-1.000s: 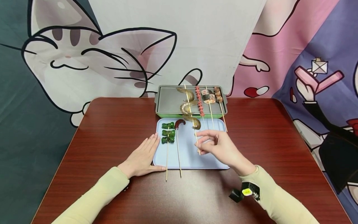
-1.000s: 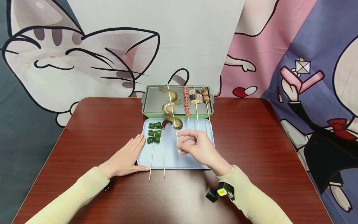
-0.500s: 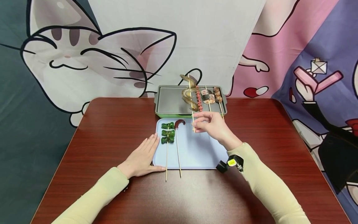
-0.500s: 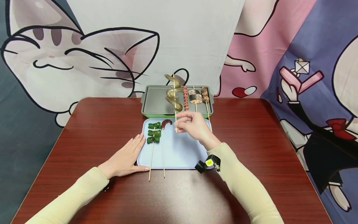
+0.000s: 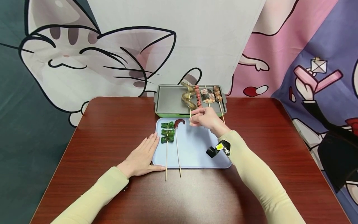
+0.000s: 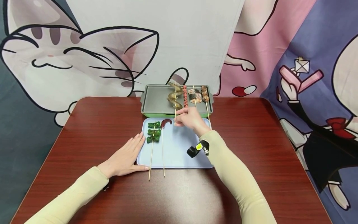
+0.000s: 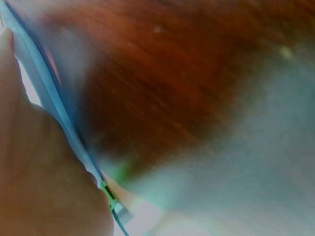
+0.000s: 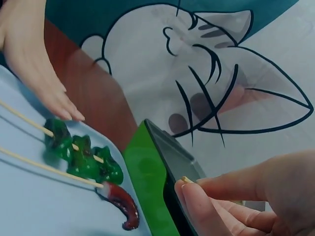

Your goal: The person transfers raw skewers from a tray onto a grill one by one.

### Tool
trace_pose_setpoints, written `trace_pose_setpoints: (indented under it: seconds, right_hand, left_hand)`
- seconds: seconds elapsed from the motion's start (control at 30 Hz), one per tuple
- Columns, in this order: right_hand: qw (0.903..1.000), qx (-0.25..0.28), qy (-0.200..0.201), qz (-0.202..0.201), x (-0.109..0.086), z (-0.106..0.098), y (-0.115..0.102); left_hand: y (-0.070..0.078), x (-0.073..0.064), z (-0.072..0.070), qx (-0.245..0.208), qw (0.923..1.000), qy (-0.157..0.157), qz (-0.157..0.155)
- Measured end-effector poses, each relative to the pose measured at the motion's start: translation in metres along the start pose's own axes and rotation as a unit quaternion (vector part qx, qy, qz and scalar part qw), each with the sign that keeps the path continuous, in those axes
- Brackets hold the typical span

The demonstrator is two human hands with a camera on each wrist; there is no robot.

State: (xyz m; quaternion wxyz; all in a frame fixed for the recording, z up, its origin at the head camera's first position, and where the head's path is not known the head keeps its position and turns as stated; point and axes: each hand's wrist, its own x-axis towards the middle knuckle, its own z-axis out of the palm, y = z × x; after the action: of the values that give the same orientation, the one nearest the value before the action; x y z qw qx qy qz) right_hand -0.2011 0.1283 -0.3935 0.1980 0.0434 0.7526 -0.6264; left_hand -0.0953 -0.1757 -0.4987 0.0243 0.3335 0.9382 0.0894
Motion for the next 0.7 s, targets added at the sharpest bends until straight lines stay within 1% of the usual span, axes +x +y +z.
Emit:
trace_pose_setpoints:
  seconds: [0.03,0.2,0.37,0.43,0.53,0.63,0.7]
  right_hand:
    - [1.0000,-0.002,0.001,0.003,0.0013,0.0000,0.0001]
    - [0.9998,-0.012,0.009,0.016,0.0052,0.0006,0.0015]
    - [0.9995,-0.021,0.013,0.017,0.0056,0.0019,0.0021]
    - [0.9995,-0.022,0.016,0.019,0.0055,0.0023,0.0020]
    - [0.9993,-0.025,0.021,0.021,0.0052,0.0026,0.0022]
    - [0.9991,-0.028,0.027,0.019,0.0045,0.0029,0.0020]
    - [0.9990,-0.029,0.031,0.017,0.0041,0.0030,0.0019]
  left_hand:
    - [-0.0002,0.0003,0.0006,0.002,1.0000,-0.002,0.000]
    - [0.0015,0.0004,-0.0016,-0.014,0.9999,0.001,0.001]
    - [0.0028,0.0006,-0.0047,-0.017,0.9998,0.004,0.002]
    - [0.0017,0.0006,-0.0031,-0.015,0.9999,0.006,0.002]
    - [0.0035,0.0006,-0.0064,-0.018,0.9998,0.000,-0.001]
    - [0.0024,0.0012,-0.0049,-0.012,0.9999,-0.008,-0.006]
    - [0.0016,0.0012,-0.0036,-0.011,0.9999,-0.007,-0.004]
